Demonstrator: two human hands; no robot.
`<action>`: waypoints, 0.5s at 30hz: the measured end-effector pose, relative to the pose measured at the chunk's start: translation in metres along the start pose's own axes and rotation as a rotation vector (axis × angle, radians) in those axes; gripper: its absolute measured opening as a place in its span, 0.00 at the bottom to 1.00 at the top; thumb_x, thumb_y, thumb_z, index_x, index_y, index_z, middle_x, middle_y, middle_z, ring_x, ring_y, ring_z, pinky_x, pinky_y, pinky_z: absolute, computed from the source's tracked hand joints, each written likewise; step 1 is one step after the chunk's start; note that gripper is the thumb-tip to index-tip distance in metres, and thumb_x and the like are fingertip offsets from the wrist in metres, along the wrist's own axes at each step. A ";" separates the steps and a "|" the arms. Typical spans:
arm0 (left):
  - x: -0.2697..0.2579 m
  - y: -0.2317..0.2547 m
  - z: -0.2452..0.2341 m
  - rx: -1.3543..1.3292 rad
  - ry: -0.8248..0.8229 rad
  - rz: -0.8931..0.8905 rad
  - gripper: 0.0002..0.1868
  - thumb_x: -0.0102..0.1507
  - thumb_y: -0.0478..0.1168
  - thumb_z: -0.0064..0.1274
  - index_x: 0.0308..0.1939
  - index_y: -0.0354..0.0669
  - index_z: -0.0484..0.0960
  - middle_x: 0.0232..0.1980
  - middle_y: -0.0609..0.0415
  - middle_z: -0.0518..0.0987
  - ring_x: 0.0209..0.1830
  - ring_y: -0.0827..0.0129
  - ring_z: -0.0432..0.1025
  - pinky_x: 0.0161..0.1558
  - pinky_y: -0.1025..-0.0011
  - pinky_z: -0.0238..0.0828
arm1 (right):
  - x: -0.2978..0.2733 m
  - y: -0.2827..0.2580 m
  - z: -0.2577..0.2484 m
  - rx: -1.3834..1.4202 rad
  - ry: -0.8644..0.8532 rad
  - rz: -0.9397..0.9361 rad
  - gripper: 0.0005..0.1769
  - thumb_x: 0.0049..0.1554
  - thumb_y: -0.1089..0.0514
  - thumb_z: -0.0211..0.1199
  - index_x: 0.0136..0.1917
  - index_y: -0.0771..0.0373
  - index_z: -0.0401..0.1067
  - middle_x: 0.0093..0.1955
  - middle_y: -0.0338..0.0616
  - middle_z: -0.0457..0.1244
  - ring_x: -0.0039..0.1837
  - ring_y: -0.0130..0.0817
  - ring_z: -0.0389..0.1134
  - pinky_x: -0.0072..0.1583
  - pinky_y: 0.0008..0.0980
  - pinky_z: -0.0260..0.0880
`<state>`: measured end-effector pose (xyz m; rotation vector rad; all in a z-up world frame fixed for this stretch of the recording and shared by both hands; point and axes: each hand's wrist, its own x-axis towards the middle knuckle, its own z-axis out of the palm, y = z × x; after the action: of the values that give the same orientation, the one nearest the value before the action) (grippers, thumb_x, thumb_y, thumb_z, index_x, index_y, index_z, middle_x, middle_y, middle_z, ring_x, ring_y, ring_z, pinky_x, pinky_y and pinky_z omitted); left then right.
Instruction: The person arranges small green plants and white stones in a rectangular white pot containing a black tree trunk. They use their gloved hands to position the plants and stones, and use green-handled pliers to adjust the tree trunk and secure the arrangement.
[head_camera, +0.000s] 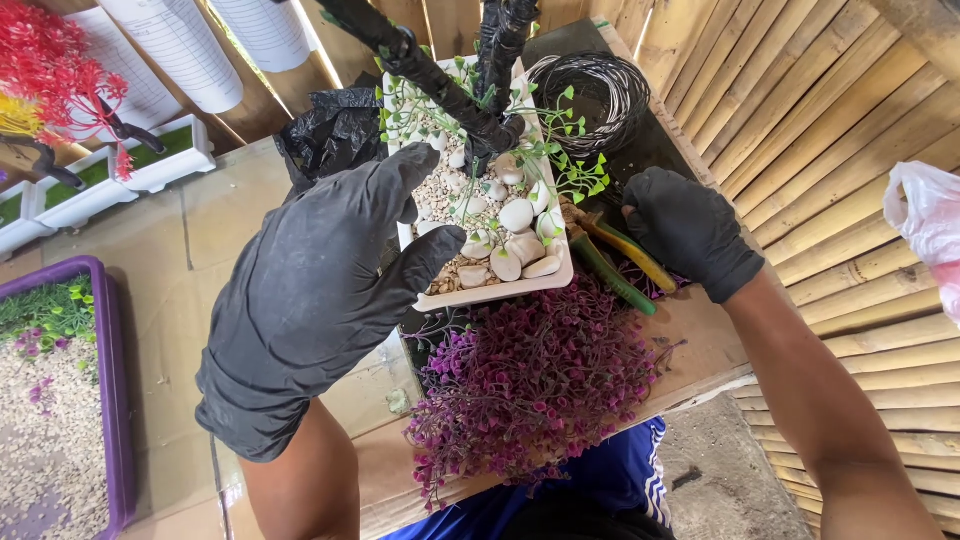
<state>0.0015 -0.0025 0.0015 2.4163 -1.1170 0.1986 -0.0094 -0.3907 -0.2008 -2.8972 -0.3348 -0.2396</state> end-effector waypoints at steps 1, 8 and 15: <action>-0.001 0.000 0.001 -0.001 0.000 -0.001 0.28 0.70 0.49 0.51 0.68 0.33 0.71 0.37 0.46 0.81 0.40 0.44 0.76 0.42 0.46 0.70 | 0.000 -0.001 -0.001 0.000 -0.001 -0.001 0.17 0.69 0.49 0.46 0.41 0.59 0.62 0.40 0.49 0.60 0.38 0.47 0.62 0.38 0.50 0.64; -0.002 0.002 0.000 0.008 0.007 -0.003 0.28 0.70 0.50 0.53 0.68 0.35 0.71 0.42 0.47 0.79 0.38 0.46 0.74 0.38 0.47 0.69 | 0.010 -0.017 -0.011 0.098 0.024 -0.044 0.10 0.69 0.55 0.53 0.45 0.59 0.68 0.41 0.45 0.62 0.40 0.40 0.62 0.41 0.44 0.64; -0.004 -0.001 0.004 0.028 0.040 0.073 0.27 0.71 0.50 0.51 0.68 0.36 0.71 0.51 0.44 0.81 0.47 0.44 0.74 0.46 0.48 0.70 | 0.007 -0.005 0.006 -0.106 -0.001 -0.026 0.14 0.68 0.56 0.50 0.40 0.60 0.64 0.38 0.48 0.62 0.38 0.47 0.64 0.39 0.49 0.67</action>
<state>-0.0006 -0.0015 -0.0032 2.3871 -1.1925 0.2864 -0.0032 -0.3836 -0.2044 -2.9992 -0.3713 -0.2680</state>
